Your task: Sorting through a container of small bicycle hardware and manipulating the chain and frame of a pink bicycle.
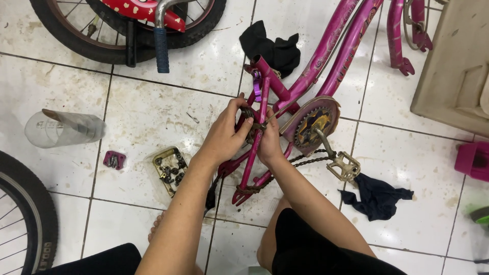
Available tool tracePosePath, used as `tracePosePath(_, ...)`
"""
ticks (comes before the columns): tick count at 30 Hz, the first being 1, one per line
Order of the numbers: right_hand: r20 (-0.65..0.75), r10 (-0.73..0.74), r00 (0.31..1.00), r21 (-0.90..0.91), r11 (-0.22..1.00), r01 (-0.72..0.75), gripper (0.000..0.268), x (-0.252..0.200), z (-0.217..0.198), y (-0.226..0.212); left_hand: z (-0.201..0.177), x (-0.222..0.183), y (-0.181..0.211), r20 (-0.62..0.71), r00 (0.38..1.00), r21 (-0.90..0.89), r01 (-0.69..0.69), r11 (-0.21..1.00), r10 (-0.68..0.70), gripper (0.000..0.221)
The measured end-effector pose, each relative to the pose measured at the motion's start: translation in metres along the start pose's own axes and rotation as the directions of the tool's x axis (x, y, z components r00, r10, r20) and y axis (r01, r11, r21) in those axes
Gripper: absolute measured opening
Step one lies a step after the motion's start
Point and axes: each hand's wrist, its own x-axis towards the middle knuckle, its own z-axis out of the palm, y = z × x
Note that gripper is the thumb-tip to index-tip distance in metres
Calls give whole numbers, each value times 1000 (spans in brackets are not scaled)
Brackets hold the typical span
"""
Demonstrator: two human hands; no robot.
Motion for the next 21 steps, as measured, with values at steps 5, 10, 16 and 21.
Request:
tracePosePath(5, -26, 16, 1000, 11, 1000, -16, 13, 1, 0, 0, -3, -1, 8, 25, 1000, 17, 9, 1000, -10, 35)
tracePosePath(10, -11, -2, 1000, -48, 999, 2, 18, 0, -3, 1, -6, -2, 10, 18, 1000, 28, -21, 999, 20, 31)
tracePosePath(16, 14, -106, 994, -140, 984, 107, 18, 2, -16, 19, -3, -1, 10, 26, 1000, 27, -6, 1000, 5, 32)
tracePosePath(21, 22, -75, 997, -109, 991, 77, 17, 1, -14, 15, -3, -2, 11, 19, 1000, 25, -3, 1000, 3, 32)
